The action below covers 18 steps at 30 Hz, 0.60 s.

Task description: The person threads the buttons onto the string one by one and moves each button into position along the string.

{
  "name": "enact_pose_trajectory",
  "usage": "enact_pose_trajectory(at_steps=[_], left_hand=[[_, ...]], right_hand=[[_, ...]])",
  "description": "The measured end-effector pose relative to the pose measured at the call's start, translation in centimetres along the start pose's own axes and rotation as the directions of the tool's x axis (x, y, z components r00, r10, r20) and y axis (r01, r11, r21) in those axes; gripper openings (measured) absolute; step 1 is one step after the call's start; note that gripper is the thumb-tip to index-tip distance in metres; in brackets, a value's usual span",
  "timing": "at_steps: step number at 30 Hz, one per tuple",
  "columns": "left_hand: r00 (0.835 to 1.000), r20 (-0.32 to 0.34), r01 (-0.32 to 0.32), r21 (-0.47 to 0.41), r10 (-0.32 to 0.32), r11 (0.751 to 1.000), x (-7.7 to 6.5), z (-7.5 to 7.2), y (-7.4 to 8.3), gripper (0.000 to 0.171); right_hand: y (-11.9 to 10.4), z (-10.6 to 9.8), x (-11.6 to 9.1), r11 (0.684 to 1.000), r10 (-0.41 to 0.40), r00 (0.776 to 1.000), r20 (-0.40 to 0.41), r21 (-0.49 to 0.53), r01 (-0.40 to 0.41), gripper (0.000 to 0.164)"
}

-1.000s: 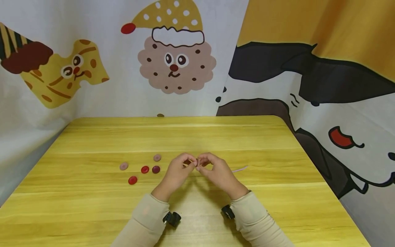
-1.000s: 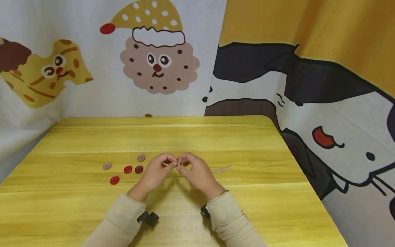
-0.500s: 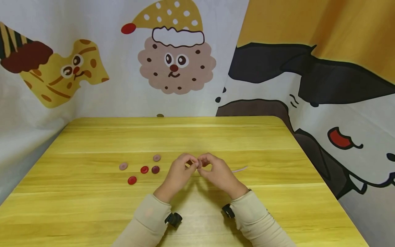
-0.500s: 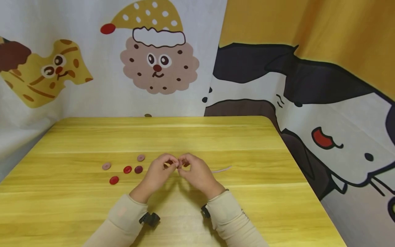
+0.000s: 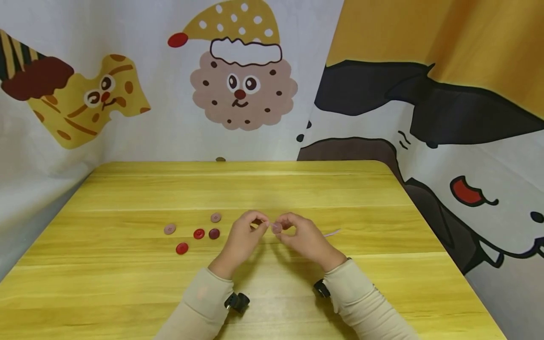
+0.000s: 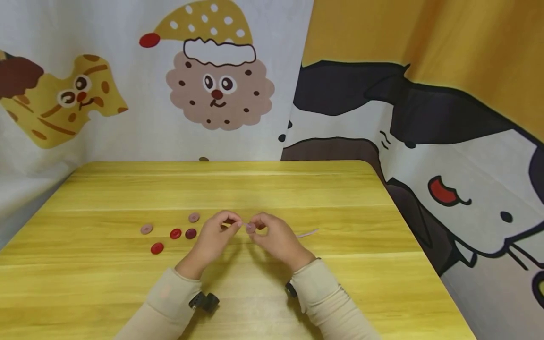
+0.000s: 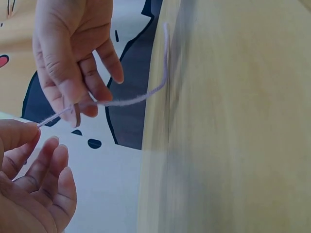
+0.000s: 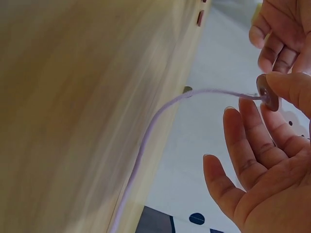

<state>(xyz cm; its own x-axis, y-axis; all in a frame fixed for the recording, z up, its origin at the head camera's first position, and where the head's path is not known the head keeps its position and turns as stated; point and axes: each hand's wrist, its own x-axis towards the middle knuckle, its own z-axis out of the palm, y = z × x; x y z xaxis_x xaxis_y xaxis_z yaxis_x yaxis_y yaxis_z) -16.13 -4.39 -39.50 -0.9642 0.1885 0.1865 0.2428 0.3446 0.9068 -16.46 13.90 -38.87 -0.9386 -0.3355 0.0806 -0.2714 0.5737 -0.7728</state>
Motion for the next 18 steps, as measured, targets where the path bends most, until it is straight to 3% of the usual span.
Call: enact_pose_trajectory(at_steps=[18], left_hand=[[1.0,-0.017,0.006,-0.001,-0.006,1.0,0.0,-0.3,0.0,0.009]], right_hand=[[1.7,-1.6,0.5,0.998,0.014,0.998,0.069,-0.067,-0.009,0.016]])
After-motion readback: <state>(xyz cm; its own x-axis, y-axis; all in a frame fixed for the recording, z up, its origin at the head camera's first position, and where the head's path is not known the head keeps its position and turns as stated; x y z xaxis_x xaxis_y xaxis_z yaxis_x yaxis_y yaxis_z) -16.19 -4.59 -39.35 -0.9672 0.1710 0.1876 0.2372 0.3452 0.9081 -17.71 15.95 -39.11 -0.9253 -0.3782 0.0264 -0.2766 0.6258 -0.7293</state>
